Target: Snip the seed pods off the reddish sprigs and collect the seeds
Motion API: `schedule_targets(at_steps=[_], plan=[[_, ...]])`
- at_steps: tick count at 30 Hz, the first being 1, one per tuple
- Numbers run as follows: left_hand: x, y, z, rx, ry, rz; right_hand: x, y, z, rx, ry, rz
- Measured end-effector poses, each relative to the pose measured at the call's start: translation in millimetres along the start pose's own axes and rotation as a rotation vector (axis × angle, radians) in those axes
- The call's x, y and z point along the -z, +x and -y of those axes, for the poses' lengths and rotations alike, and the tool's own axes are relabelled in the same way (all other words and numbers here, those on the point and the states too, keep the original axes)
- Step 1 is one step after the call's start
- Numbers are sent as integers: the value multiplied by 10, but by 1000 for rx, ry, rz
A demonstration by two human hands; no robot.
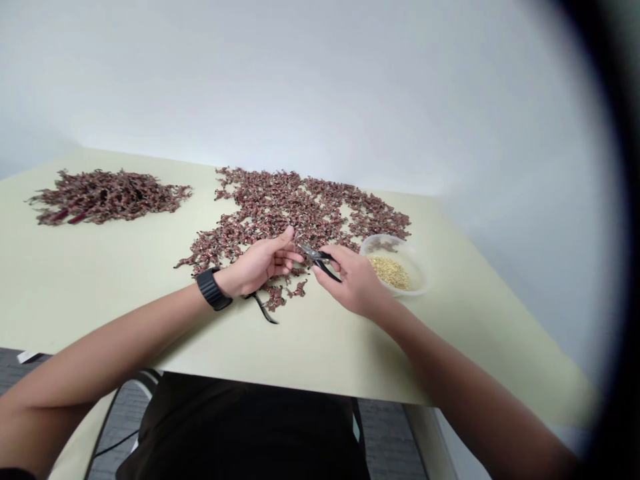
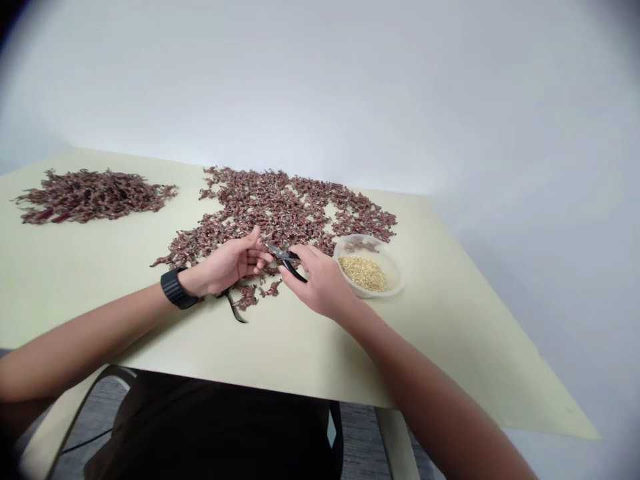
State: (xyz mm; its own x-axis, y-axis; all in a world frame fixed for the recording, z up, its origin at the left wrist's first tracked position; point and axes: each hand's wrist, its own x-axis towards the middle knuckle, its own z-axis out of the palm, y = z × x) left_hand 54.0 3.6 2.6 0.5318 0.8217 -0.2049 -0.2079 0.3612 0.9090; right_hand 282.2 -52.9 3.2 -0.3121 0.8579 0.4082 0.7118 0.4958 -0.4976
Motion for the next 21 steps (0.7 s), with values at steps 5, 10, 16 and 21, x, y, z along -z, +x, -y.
schedule_targets(at_steps=[5, 10, 16, 21], plan=[[-14, -34, -13, -171, 235, 53, 41, 20, 44, -188, 162, 56], [-76, -90, -56, -253, 457, 114, 37, 24, 48, -237, 264, 65], [-88, -125, -78, -250, 483, 108, 20, 18, 63, -249, 294, 79], [-105, -129, -77, -224, 448, 164, 32, 24, 99, -239, 290, 106]])
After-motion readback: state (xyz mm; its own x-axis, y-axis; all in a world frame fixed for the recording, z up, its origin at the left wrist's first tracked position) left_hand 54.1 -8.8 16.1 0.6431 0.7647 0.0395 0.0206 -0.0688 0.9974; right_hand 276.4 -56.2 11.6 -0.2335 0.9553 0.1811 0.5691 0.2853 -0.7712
